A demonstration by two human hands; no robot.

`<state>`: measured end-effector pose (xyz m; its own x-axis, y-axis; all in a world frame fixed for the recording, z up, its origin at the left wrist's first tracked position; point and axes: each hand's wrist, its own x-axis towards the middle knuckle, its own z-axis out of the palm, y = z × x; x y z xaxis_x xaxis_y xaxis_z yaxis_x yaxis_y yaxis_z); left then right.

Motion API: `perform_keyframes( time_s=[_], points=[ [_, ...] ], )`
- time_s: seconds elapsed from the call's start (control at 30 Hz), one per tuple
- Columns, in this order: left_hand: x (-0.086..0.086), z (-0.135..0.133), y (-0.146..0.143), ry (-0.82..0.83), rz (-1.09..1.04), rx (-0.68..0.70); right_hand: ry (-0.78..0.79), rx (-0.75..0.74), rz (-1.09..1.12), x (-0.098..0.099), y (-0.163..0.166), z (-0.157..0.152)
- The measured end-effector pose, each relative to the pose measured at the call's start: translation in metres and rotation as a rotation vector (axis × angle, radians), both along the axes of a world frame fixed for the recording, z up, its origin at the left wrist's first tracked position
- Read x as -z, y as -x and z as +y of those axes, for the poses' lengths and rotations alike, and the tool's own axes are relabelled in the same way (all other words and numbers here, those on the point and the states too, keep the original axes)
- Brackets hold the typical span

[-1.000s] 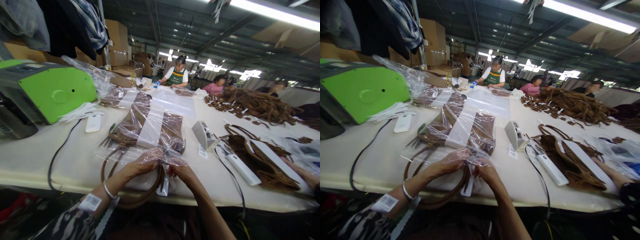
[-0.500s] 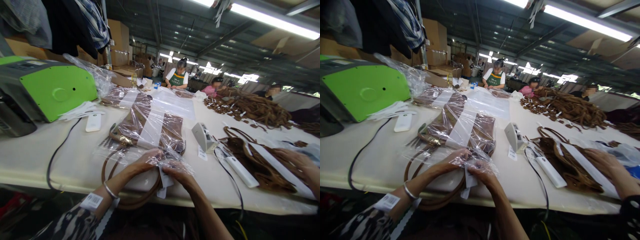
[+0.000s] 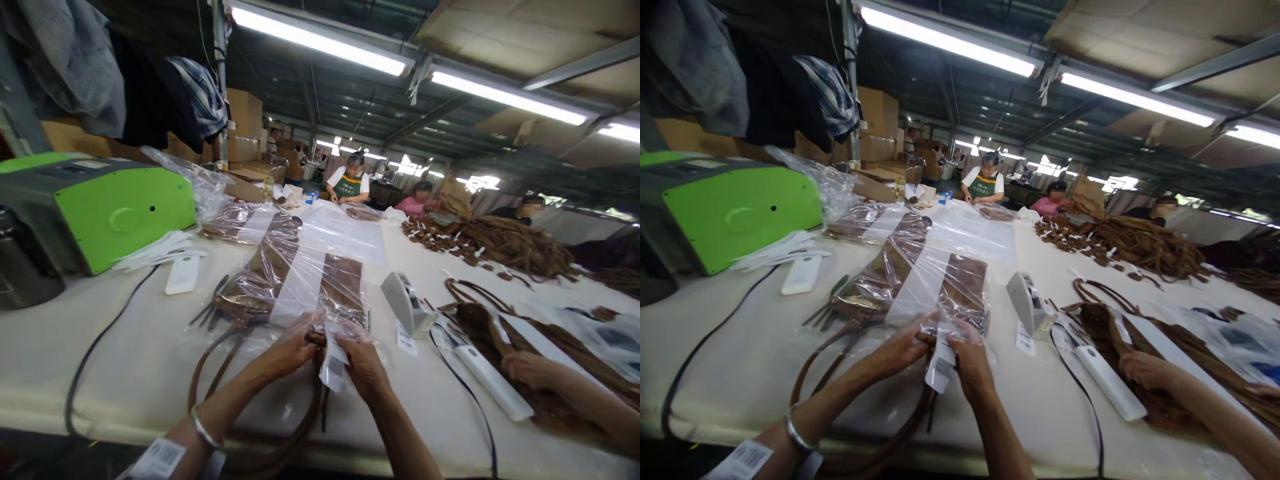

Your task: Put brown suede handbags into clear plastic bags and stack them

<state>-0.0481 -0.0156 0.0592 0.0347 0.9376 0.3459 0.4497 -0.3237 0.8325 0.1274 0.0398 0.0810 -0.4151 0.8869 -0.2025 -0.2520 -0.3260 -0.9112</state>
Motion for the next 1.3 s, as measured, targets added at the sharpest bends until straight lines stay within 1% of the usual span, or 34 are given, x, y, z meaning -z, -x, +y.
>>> perform_keyframes(
  time_s=[0.13,0.23,0.3,0.37,0.43,0.5,0.53,0.6,0.63,0.7,0.73,0.8,0.83,0.87,0.9,0.97,1.0,1.07,1.13,1.17,1.2,1.23,1.3],
  points=[
    [0.000,0.011,0.005,-0.055,-0.035,-0.005,0.024,0.026,0.039,0.007,0.019,0.008],
    [-0.003,0.015,0.008,-0.058,-0.025,-0.009,0.020,-0.017,0.045,0.010,0.025,0.016],
    [-0.004,0.016,0.010,-0.026,-0.036,-0.053,0.032,-0.065,0.013,0.010,0.023,0.019],
    [-0.005,0.018,0.010,0.027,-0.059,-0.129,0.060,-0.128,0.018,0.009,0.017,0.019],
    [-0.008,0.021,0.010,0.084,-0.139,-0.179,0.076,-0.199,0.084,0.007,0.011,0.016],
    [-0.010,0.026,0.010,0.117,-0.255,-0.162,0.053,-0.247,0.112,0.006,0.007,0.015],
    [-0.012,0.029,0.009,0.124,-0.303,-0.146,0.030,-0.255,0.074,0.006,0.006,0.016],
    [-0.014,0.034,0.009,0.138,-0.348,-0.146,-0.060,-0.235,-0.117,0.006,0.005,0.020],
    [-0.016,0.035,0.008,0.146,-0.356,-0.160,-0.138,-0.210,-0.246,0.005,0.006,0.023],
    [-0.019,0.038,0.008,0.150,-0.373,-0.168,-0.354,-0.147,-0.464,0.003,0.007,0.031],
    [-0.021,0.039,0.007,0.140,-0.385,-0.149,-0.468,-0.114,-0.530,0.001,0.008,0.035],
    [-0.025,0.041,0.006,0.112,-0.409,-0.080,-0.655,-0.034,-0.559,-0.003,0.010,0.042],
    [-0.028,0.041,0.005,0.101,-0.415,-0.050,-0.713,0.004,-0.534,-0.005,0.011,0.044],
    [-0.030,0.042,0.004,0.094,-0.413,-0.029,-0.737,0.032,-0.499,-0.007,0.013,0.046],
    [-0.033,0.042,0.003,0.084,-0.397,-0.025,-0.729,0.043,-0.458,-0.008,0.014,0.047],
    [-0.039,0.041,0.002,0.049,-0.316,-0.065,-0.636,0.022,-0.364,-0.011,0.017,0.048],
    [-0.042,0.040,0.002,0.009,-0.257,-0.109,-0.572,0.006,-0.323,-0.013,0.018,0.048],
    [-0.051,0.035,0.002,-0.144,-0.089,-0.223,-0.458,0.015,-0.236,-0.015,0.020,0.047],
    [-0.059,0.029,0.006,-0.334,0.149,-0.343,-0.371,0.061,-0.144,-0.017,0.020,0.046],
    [-0.063,0.027,0.010,-0.396,0.283,-0.396,-0.329,0.079,-0.099,-0.018,0.020,0.045],
    [-0.065,0.026,0.014,-0.410,0.415,-0.433,-0.293,0.089,-0.055,-0.018,0.021,0.044],
    [-0.067,0.027,0.018,-0.367,0.527,-0.453,-0.267,0.086,-0.022,-0.018,0.021,0.043],
    [-0.071,0.031,0.027,-0.189,0.656,-0.457,-0.247,0.025,-0.010,-0.016,0.024,0.038]
  ],
)
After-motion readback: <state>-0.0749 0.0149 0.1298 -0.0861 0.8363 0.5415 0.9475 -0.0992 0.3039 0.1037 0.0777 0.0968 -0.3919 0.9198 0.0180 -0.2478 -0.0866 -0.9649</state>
